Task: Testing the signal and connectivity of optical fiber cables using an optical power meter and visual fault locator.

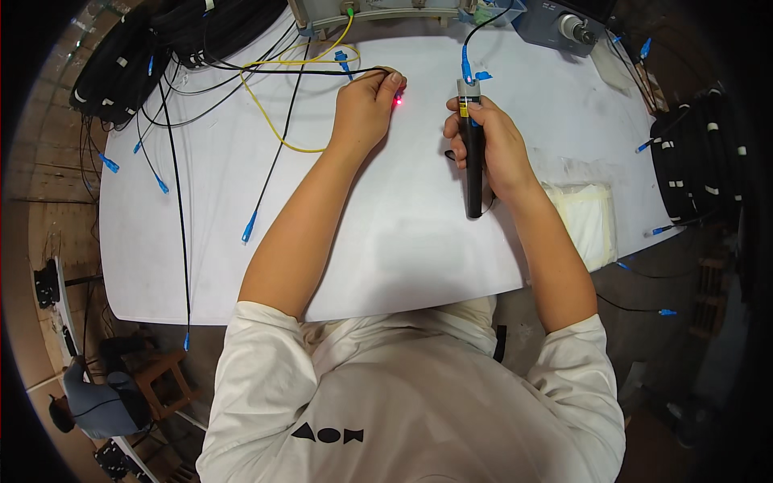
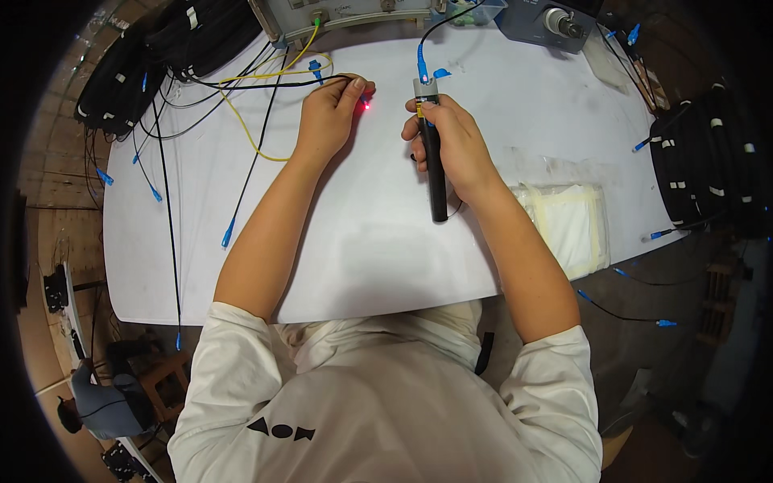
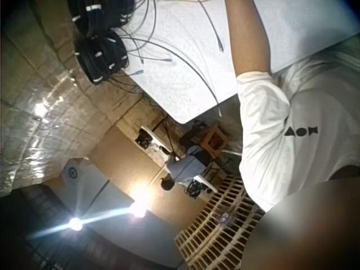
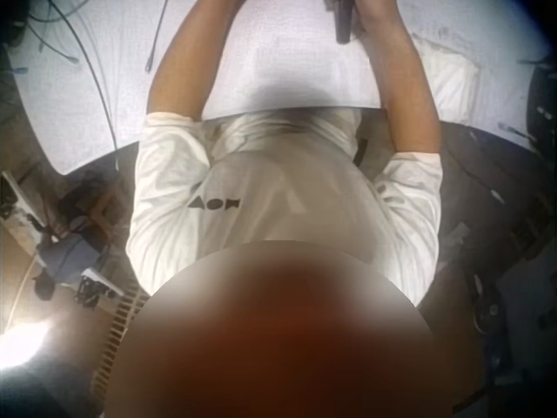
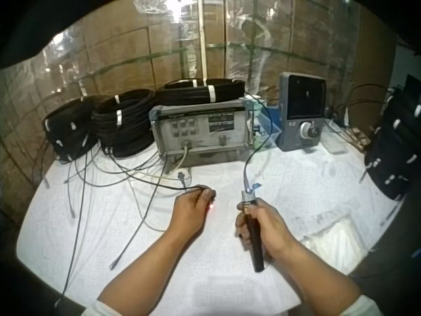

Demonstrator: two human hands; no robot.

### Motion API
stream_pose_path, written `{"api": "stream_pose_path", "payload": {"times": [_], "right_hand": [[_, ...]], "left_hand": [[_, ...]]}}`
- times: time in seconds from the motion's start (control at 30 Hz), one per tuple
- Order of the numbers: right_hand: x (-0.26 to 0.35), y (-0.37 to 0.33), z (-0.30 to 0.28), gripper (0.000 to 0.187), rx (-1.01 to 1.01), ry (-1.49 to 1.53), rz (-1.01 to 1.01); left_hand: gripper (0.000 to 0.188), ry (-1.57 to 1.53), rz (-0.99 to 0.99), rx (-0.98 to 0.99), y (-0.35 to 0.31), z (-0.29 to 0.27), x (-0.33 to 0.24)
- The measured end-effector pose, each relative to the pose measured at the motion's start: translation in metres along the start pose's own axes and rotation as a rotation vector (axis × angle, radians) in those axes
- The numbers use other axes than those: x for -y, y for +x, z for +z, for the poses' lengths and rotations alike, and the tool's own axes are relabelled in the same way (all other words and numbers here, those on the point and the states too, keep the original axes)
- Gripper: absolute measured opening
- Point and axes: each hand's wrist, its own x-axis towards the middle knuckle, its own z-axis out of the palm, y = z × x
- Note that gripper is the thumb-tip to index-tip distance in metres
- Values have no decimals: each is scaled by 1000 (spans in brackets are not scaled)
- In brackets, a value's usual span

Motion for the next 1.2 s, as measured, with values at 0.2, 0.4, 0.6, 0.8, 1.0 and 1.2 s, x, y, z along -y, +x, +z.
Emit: {"api": "stream_pose_path", "payload": {"times": [0.2, 0.4, 0.6, 0.8, 1.0, 1.2], "right_hand": [[1, -1, 0, 36, 4, -3, -10], [1, -1, -1, 35, 6, 5, 4], [2, -1, -1, 35, 5, -4, 3], [2, -1, -1, 34, 2, -3, 18], [5, -2, 0, 31, 5, 11, 25], [6, -2, 1, 31, 8, 20, 32]], "left_hand": [[30, -27, -12, 23, 1, -1, 1], [30, -2, -20, 16, 1, -1, 0], [30, 4, -26, 24, 0, -1, -3], [31, 0, -68, 73, -1, -3, -5], [33, -173, -84, 9, 0, -4, -5], [32, -194, 112, -168, 7, -24, -26]]}}
